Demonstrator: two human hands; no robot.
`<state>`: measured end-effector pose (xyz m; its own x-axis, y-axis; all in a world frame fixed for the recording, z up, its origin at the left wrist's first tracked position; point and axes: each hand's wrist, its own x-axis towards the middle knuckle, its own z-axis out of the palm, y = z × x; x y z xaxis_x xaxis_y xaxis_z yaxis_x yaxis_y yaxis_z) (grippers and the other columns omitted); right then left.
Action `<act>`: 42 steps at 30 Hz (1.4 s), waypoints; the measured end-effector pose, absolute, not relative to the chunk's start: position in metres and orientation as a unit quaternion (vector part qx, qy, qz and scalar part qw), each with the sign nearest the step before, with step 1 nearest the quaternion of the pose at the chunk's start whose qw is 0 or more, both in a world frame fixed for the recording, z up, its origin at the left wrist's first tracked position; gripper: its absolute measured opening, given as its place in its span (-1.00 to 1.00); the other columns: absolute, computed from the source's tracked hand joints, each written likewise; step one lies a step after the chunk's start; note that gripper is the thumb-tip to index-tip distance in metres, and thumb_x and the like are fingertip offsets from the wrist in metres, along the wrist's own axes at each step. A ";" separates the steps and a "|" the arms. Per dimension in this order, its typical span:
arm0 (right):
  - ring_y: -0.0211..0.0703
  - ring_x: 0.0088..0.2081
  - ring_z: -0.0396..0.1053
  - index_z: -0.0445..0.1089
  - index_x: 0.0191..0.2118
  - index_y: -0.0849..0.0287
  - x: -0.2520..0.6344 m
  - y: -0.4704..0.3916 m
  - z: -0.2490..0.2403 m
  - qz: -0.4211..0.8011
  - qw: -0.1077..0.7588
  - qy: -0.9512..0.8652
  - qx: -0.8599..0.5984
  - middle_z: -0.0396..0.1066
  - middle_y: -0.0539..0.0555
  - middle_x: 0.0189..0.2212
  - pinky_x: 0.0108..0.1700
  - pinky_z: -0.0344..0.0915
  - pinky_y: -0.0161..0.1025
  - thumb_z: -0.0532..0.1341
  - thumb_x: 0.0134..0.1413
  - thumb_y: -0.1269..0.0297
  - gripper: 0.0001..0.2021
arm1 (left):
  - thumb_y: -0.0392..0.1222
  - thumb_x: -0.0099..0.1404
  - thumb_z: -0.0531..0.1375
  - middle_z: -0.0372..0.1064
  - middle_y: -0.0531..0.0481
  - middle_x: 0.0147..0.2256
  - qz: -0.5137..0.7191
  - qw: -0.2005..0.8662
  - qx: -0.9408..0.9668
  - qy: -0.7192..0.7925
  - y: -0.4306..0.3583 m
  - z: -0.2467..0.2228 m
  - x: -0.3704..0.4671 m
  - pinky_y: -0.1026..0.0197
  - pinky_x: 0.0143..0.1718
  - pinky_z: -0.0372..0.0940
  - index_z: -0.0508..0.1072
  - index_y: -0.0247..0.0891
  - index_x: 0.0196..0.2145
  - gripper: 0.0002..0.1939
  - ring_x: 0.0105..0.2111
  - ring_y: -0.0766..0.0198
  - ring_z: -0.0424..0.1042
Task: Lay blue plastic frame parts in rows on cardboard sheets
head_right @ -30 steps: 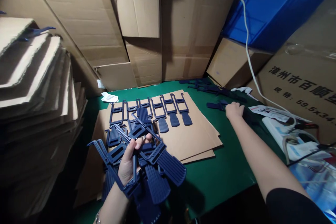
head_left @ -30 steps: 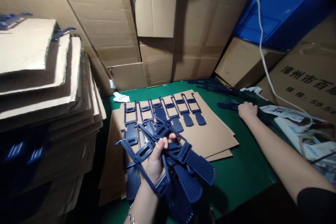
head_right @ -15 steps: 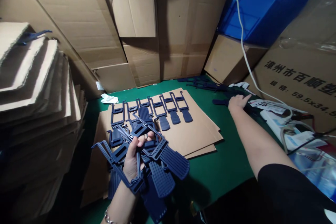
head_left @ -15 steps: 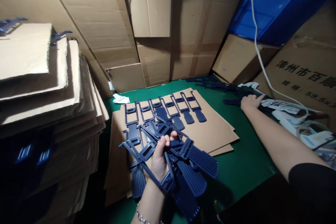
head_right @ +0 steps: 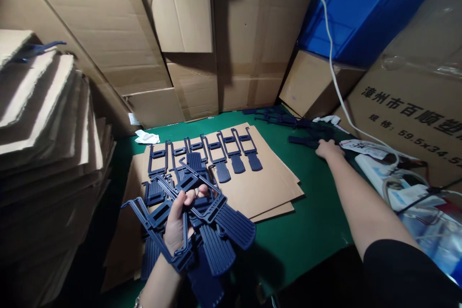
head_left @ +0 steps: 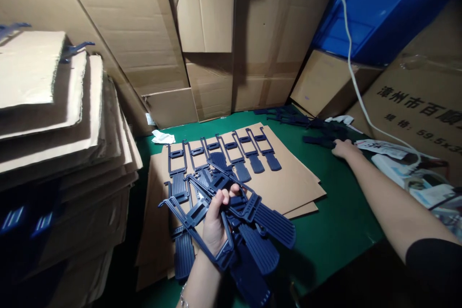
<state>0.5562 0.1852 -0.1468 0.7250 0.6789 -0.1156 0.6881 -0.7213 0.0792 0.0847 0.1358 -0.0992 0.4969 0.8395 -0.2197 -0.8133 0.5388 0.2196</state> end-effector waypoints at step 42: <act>0.16 -0.24 0.30 0.39 -0.26 0.36 0.525 0.199 -0.130 -0.101 0.009 0.366 0.925 0.29 0.47 -0.22 -0.38 0.16 -0.11 0.16 -0.09 0.23 -0.70 | -0.16 0.07 0.26 0.15 0.08 -0.53 0.490 0.854 0.134 0.113 0.133 -0.101 0.083 0.05 0.07 0.10 0.33 -0.28 -0.62 -0.77 -0.22 0.20 0.32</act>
<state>0.5254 0.1991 -0.1299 0.7112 0.6759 -0.1934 0.6797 -0.7313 -0.0567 0.0828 0.1328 -0.1014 0.4937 0.8674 -0.0624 -0.8067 0.4836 0.3397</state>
